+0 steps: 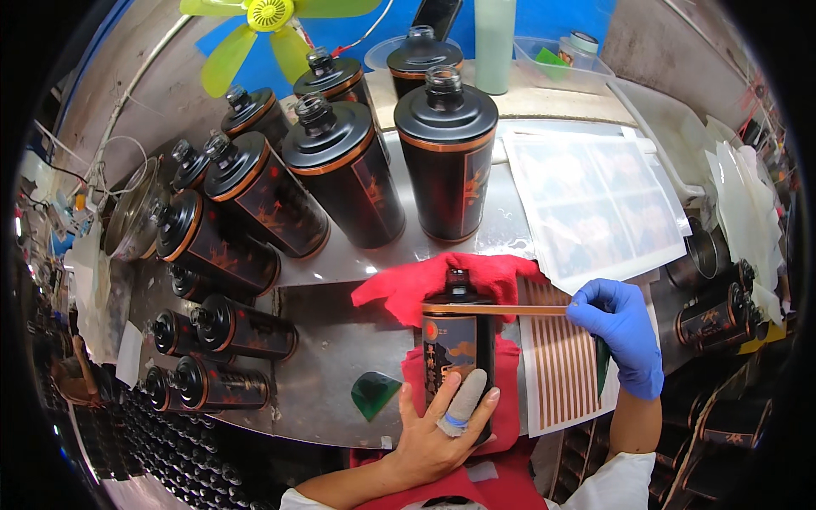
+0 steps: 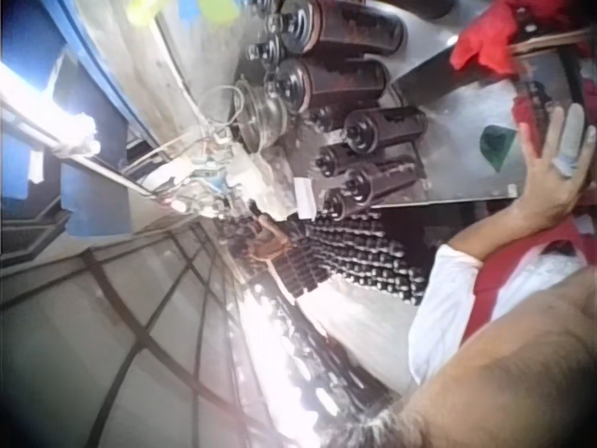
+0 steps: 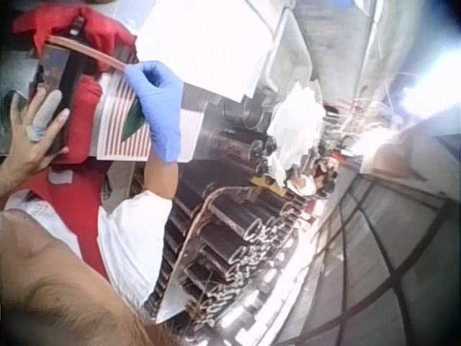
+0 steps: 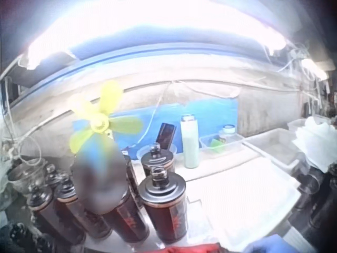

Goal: The person applies printed labels and gold foil strips to black cylindrical containers. They smooth each label with a green squeegee, then apply and smooth a gold strip around the top and bottom rims before placing the finished container aside.

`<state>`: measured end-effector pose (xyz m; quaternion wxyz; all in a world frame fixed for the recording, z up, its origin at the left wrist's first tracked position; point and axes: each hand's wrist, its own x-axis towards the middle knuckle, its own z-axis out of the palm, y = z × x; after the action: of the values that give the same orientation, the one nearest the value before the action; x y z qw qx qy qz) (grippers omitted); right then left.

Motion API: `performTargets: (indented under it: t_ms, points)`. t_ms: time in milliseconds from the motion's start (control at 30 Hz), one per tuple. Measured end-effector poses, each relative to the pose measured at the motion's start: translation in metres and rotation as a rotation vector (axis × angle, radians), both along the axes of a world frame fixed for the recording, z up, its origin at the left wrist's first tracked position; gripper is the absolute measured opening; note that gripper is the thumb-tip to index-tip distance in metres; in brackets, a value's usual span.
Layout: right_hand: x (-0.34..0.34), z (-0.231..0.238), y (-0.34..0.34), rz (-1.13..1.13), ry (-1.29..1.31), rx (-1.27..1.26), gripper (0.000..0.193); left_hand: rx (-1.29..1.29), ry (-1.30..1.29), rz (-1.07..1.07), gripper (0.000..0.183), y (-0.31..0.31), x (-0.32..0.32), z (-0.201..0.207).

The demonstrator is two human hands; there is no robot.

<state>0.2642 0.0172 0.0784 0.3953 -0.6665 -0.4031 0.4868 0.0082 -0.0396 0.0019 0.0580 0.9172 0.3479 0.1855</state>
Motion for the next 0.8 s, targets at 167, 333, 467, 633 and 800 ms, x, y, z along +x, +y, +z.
performTargets:
  t_ms: [167, 333, 467, 633, 800]
  points:
    - [-0.002, -0.016, 0.011, -0.009, -0.059, -0.037, 0.016, -0.027, -0.113, 0.028, 0.071, -0.004, -0.010, -0.013]
    - [-0.024, -0.028, 0.019, 0.084, 0.027, -0.026, 0.020, -0.251, -0.371, 0.032, 0.112, -0.003, -0.043, -0.043]
    - [-0.031, -0.033, 0.025, 0.096, 0.102, -0.022, 0.020, -0.288, -0.386, 0.078, 0.115, -0.001, -0.046, -0.020]
    - [-0.028, -0.039, 0.027, 0.103, 0.128, -0.026, 0.019, -0.027, -0.099, 0.029, 0.069, -0.004, -0.010, -0.003]
    - [-0.046, -0.026, 0.033, 0.180, 0.170, -0.054, 0.017, -0.550, -0.410, 0.081, 0.105, -0.006, -0.035, -0.053]
